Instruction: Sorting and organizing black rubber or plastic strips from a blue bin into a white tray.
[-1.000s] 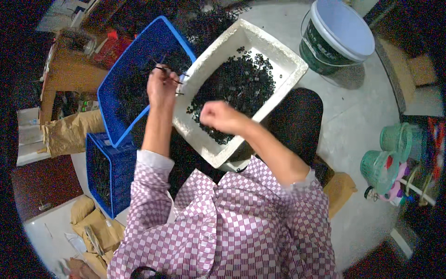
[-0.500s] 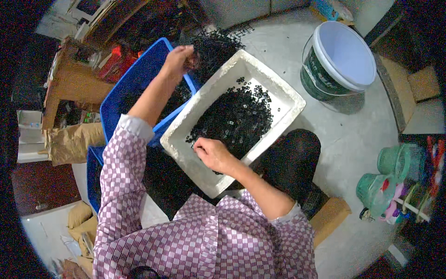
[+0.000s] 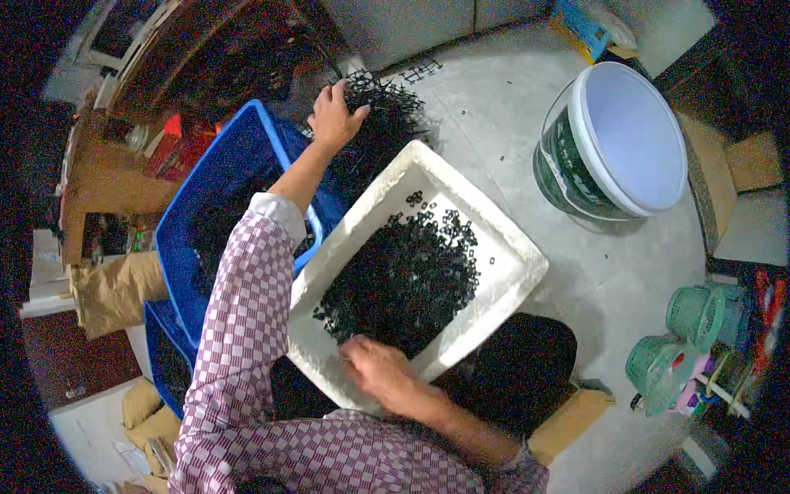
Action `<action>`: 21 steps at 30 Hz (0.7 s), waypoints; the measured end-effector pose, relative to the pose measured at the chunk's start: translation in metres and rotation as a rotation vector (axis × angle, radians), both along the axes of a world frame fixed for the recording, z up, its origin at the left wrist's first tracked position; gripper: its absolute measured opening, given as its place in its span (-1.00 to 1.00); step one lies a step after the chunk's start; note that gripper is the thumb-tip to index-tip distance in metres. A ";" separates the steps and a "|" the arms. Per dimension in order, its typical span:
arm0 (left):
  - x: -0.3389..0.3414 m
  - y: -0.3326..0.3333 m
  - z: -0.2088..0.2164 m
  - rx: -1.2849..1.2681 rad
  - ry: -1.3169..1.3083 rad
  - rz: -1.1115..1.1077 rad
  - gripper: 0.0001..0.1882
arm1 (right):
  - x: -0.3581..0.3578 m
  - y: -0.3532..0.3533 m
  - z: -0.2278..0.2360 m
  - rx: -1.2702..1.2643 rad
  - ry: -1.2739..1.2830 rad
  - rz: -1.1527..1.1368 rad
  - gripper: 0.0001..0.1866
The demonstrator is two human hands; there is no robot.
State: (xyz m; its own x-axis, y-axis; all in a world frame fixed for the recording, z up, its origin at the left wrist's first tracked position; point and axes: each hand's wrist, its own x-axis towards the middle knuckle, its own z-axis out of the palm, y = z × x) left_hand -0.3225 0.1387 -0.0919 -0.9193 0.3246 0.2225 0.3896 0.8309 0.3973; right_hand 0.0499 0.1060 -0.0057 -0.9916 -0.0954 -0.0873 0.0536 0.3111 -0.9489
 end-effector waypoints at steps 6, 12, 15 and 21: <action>-0.020 0.002 -0.053 -0.387 -0.221 -0.182 -0.26 | -0.006 0.013 0.008 -0.098 -0.046 0.079 -0.84; 0.030 -0.013 -0.122 -0.782 -0.056 -0.318 -0.21 | -0.015 0.022 0.011 -0.188 -0.121 0.074 -0.81; 0.025 -0.003 -0.132 -0.852 -0.026 -0.396 -0.19 | -0.015 0.024 0.008 -0.202 -0.121 0.042 -0.81; -0.014 -0.015 -0.111 -0.665 -0.259 -0.428 -0.21 | -0.011 0.010 0.013 -0.254 -0.018 -0.014 -0.79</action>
State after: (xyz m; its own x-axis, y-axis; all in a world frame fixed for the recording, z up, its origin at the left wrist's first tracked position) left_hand -0.3367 0.1240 -0.2032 -0.6825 0.6466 -0.3407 0.6886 0.7251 -0.0034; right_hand 0.0390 0.1160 0.0073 -0.9915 -0.1024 -0.0798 0.0738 0.0616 -0.9954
